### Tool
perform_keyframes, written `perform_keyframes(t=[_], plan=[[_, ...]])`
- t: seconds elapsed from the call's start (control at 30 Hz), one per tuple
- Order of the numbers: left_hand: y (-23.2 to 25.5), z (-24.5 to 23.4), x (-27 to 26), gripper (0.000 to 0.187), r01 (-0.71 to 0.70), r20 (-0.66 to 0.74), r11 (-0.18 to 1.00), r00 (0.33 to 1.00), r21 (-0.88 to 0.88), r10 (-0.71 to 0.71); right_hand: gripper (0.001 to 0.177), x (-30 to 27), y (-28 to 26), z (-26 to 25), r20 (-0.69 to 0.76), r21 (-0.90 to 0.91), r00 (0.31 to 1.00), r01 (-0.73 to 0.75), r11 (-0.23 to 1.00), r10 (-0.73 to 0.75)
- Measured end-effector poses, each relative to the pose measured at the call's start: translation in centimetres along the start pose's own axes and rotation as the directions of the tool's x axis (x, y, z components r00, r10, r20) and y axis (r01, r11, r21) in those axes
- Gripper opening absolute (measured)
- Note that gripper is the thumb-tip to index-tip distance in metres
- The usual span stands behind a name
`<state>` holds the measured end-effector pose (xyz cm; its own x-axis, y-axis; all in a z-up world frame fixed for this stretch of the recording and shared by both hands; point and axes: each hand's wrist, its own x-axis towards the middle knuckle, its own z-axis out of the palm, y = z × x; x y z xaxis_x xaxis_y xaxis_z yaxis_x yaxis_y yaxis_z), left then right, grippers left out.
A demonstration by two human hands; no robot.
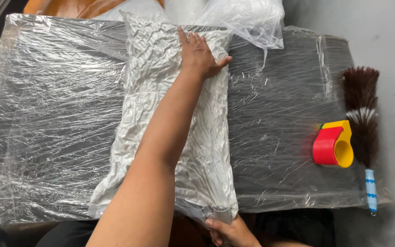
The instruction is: Using a vacuum cleaner to remove air from a plastic bag containing a pillow to compress it, then tying the bag shut.
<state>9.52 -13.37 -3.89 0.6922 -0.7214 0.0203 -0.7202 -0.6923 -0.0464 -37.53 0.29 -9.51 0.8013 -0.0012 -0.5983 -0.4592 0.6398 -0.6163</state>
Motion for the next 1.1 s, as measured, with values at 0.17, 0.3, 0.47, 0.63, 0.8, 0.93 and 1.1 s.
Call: perform_keyframes(t=[0.17, 0.3, 0.47, 0.63, 0.8, 0.93, 1.1], plan=[[-0.8, 0.6, -0.8, 0.107, -0.111, -0.170, 0.977, 0.975, 0.184, 0.143, 0.020, -0.3, -0.7, 0.4, -0.004, -0.040, 1.000, -0.004, 0.999, 0.004], [-1.1, -2.6, -2.7, 0.096, -0.167, -0.069, 0.982, 0.985, -0.091, 0.161, 0.034, 0.0, -0.2, 0.0, -0.011, -0.040, 1.000, -0.004, 0.999, 0.003], [-0.5, 0.2, -0.3, 0.100, -0.134, -0.104, 0.978, 0.987, -0.158, 0.119, 0.009, -0.1, -0.6, 0.1, -0.006, -0.098, 1.000, 0.021, 0.995, -0.022], [-1.8, -1.7, 0.9, 0.103, -0.117, 0.059, 0.936, 0.988, -0.332, 0.144, 0.011, -0.4, -0.4, 0.0, -0.006, -0.050, 1.000, 0.002, 0.999, -0.002], [-7.9, -0.7, 0.4, 0.096, -0.244, -0.326, 0.961, 0.926, -0.132, 0.190, 0.030, -0.1, -0.9, 0.5, 0.002, -0.028, 1.000, -0.009, 1.000, 0.009], [-11.1, -0.3, -1.7, 0.108, -0.013, -0.124, 0.937, 0.992, -0.350, -0.033, 0.014, -0.4, -0.7, 0.2, -0.009, -0.073, 0.999, -0.047, 0.996, 0.046], [-11.3, -0.3, 0.0, 0.114, 0.086, 0.009, 0.914, 0.996, -0.396, -0.090, 0.014, -0.2, -0.3, -0.6, -0.091, -0.121, 0.995, -0.047, 0.992, 0.036]])
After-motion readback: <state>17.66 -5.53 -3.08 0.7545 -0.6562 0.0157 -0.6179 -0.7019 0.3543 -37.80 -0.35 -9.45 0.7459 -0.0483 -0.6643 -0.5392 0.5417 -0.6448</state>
